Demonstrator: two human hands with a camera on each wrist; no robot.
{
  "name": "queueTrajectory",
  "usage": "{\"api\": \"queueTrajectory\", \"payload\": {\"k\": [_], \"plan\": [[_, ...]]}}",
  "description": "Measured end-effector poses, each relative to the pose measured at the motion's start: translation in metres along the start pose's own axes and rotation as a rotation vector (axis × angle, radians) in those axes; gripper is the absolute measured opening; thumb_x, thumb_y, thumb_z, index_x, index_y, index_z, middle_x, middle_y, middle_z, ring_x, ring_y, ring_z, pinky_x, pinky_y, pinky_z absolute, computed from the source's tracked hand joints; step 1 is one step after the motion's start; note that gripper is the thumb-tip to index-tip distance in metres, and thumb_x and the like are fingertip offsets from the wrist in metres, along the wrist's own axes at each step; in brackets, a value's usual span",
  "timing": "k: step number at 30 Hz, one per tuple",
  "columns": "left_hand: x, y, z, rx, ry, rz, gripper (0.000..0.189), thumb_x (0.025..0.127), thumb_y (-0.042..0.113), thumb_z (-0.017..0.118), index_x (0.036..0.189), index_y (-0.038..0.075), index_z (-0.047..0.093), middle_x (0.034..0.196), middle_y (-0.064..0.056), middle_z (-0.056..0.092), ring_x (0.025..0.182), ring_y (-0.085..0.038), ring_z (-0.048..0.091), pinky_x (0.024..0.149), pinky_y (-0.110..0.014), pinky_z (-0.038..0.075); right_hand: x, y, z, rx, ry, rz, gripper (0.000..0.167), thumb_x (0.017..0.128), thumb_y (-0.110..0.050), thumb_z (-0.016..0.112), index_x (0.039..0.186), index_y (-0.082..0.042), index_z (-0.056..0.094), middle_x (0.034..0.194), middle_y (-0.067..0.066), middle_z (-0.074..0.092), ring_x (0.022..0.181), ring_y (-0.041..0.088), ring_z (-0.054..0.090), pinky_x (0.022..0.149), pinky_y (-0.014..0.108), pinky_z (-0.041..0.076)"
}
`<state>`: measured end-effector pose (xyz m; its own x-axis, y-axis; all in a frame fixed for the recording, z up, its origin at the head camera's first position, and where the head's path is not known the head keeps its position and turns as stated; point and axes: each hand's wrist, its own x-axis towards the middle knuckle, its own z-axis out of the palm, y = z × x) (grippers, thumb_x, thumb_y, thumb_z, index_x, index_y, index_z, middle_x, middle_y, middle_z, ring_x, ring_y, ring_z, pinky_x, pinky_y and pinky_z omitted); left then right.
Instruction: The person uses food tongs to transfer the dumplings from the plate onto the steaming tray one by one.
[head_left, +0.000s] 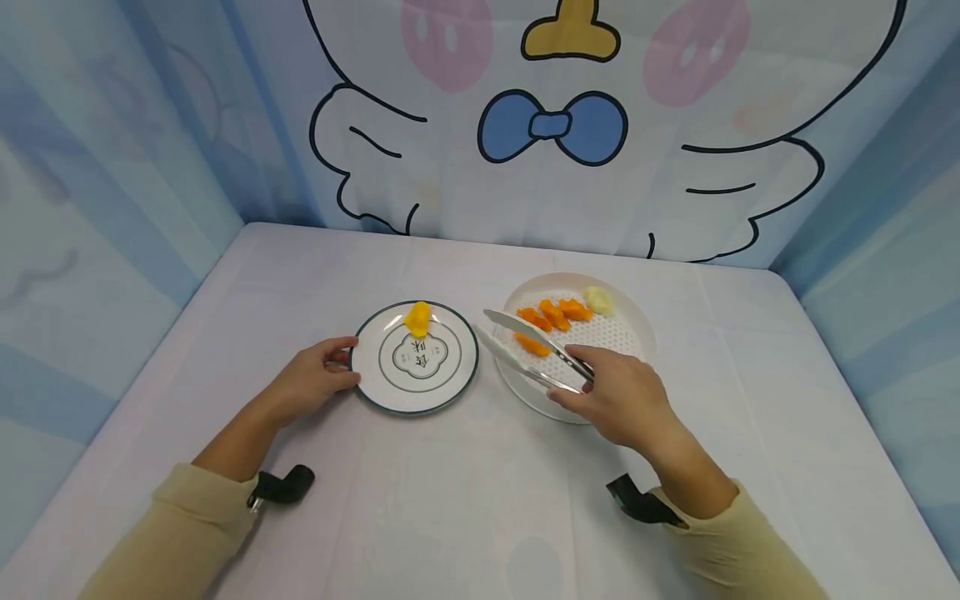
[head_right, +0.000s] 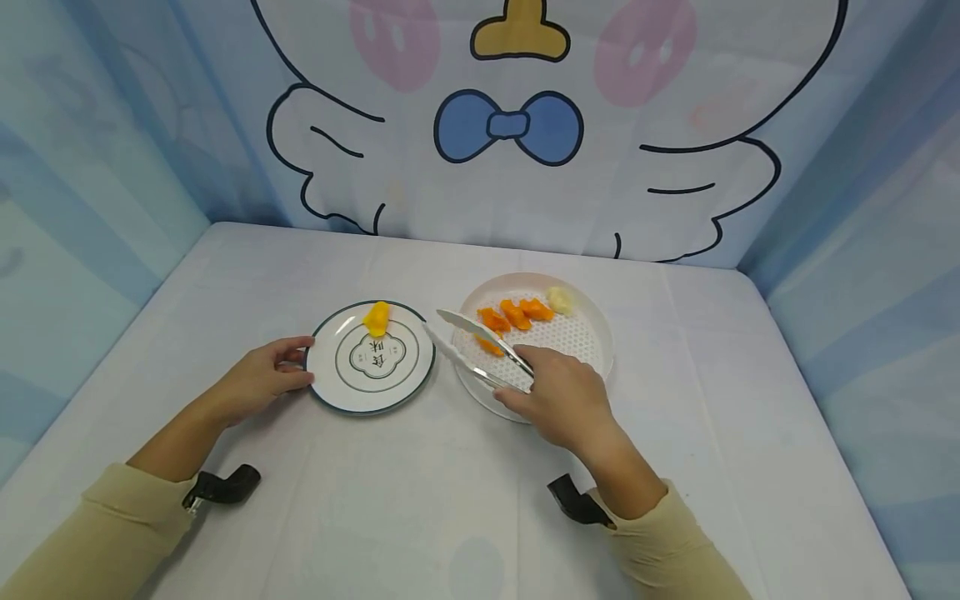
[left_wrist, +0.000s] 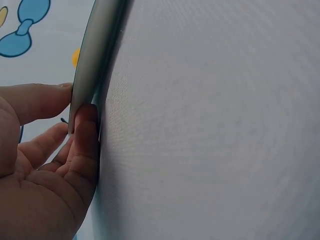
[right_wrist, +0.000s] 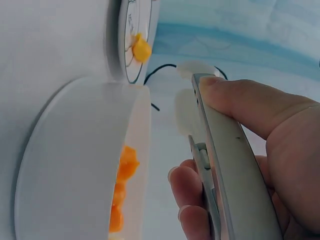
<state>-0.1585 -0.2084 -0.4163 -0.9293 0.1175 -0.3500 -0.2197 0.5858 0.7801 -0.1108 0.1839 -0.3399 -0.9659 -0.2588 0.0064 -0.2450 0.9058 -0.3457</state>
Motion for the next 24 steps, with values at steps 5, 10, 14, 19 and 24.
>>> {"api": "queueTrajectory", "payload": {"k": [5,10,14,19,24], "plan": [[0.000,0.001,0.000,0.002,0.000,0.007,0.066,0.095,0.013,0.065,0.153,0.001,0.035,0.136,-0.023,0.045,0.118,-0.034,0.052,0.093,-0.040,0.049,0.014,-0.017,0.010,-0.001,-0.014,-0.072,0.061,0.084,-0.040,0.079,0.133,-0.007,0.063,0.081,-0.002,0.062,0.071,0.019,0.055,0.061,0.037,0.043],[0.000,0.001,0.001,0.000,0.001,0.009,0.065,0.095,0.013,0.065,0.153,0.001,0.035,0.135,-0.023,0.046,0.117,-0.034,0.052,0.094,-0.041,0.048,0.028,-0.033,0.020,-0.026,-0.048,-0.097,0.061,0.083,-0.043,0.079,0.129,-0.008,0.064,0.088,0.000,0.065,0.073,0.019,0.055,0.060,0.036,0.044],[0.000,0.001,0.001,-0.002,0.002,0.009,0.066,0.095,0.013,0.065,0.153,0.001,0.035,0.135,-0.022,0.046,0.117,-0.034,0.052,0.094,-0.042,0.047,0.037,-0.043,0.026,-0.061,-0.086,-0.091,0.065,0.084,-0.046,0.078,0.134,-0.007,0.062,0.101,0.005,0.069,0.081,0.022,0.058,0.065,0.039,0.047],[-0.001,0.001,0.000,-0.002,0.003,0.018,0.066,0.095,0.014,0.064,0.153,0.001,0.035,0.135,-0.023,0.046,0.118,-0.035,0.052,0.095,-0.042,0.047,0.047,-0.052,0.031,-0.072,-0.100,-0.065,0.068,0.085,-0.048,0.077,0.137,-0.007,0.060,0.117,0.008,0.068,0.092,0.025,0.062,0.074,0.043,0.051],[-0.001,0.001,0.000,0.000,0.006,0.029,0.065,0.095,0.012,0.064,0.152,-0.001,0.036,0.135,-0.024,0.046,0.118,-0.035,0.053,0.094,-0.041,0.047,0.055,-0.058,0.036,-0.088,-0.102,-0.043,0.069,0.085,-0.048,0.077,0.137,-0.006,0.059,0.121,0.009,0.067,0.099,0.026,0.063,0.079,0.045,0.052]]}}
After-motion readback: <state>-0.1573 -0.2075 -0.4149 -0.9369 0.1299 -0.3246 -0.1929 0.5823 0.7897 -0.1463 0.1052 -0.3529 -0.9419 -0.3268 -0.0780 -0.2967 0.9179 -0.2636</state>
